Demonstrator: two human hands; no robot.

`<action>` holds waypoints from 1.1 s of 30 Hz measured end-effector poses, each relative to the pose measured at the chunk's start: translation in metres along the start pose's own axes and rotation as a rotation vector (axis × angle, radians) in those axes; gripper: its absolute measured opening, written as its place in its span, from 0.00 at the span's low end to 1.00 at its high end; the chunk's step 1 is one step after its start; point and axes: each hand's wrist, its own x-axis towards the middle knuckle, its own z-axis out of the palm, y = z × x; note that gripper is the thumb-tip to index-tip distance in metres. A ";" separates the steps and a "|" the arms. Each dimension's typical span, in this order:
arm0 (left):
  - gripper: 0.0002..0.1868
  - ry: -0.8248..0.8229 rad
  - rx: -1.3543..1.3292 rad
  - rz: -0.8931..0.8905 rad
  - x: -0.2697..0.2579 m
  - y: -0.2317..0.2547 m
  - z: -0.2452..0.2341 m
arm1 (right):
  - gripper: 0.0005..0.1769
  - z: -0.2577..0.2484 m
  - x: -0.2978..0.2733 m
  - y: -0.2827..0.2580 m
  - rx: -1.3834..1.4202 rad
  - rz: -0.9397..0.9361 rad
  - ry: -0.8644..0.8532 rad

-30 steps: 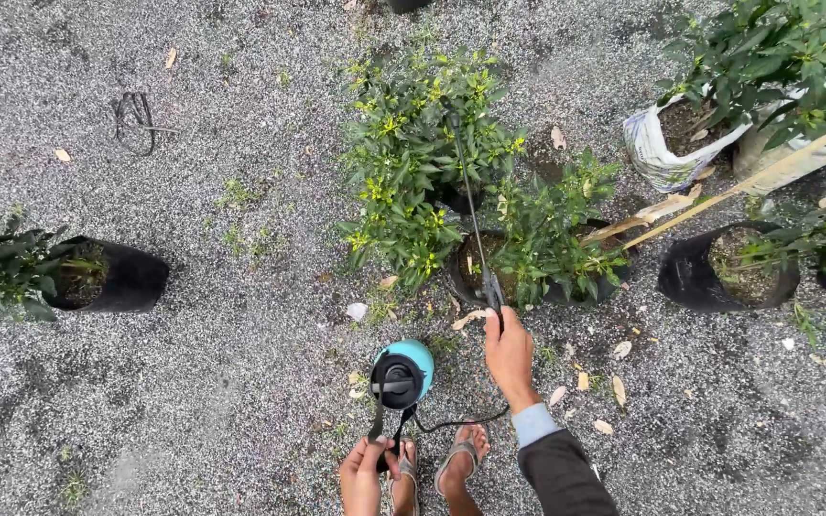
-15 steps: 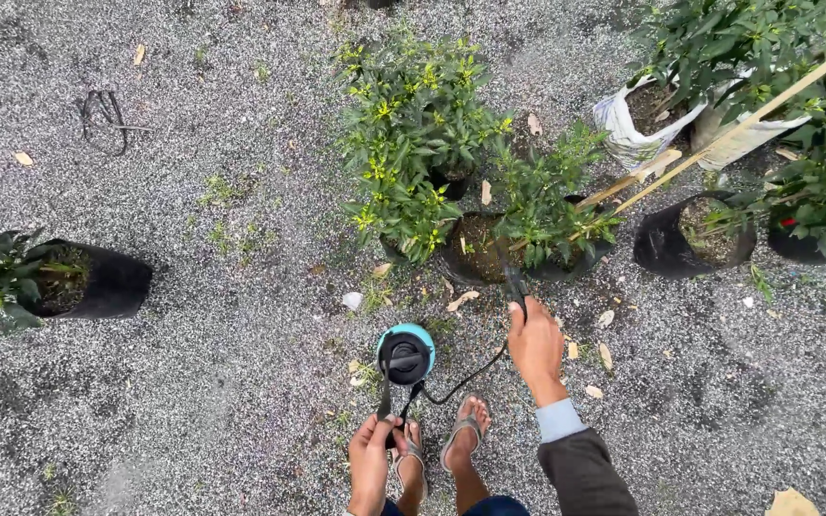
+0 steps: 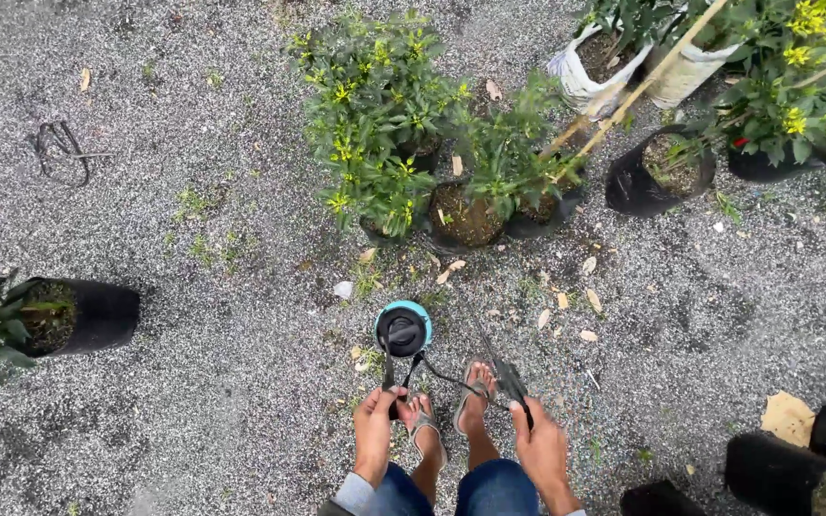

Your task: Using a handheld pressure sprayer to apply liquid to various potted plants in a garden nursery.

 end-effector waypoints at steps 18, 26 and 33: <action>0.13 0.052 0.087 0.137 0.005 0.049 0.050 | 0.24 0.059 0.067 0.065 1.883 0.693 -0.400; 0.14 0.022 0.141 0.150 -0.015 0.069 0.110 | 0.19 0.013 0.111 0.125 1.090 0.485 -0.015; 0.12 0.173 0.041 0.144 -0.026 0.071 0.172 | 0.29 -0.065 0.167 0.182 0.180 0.206 0.097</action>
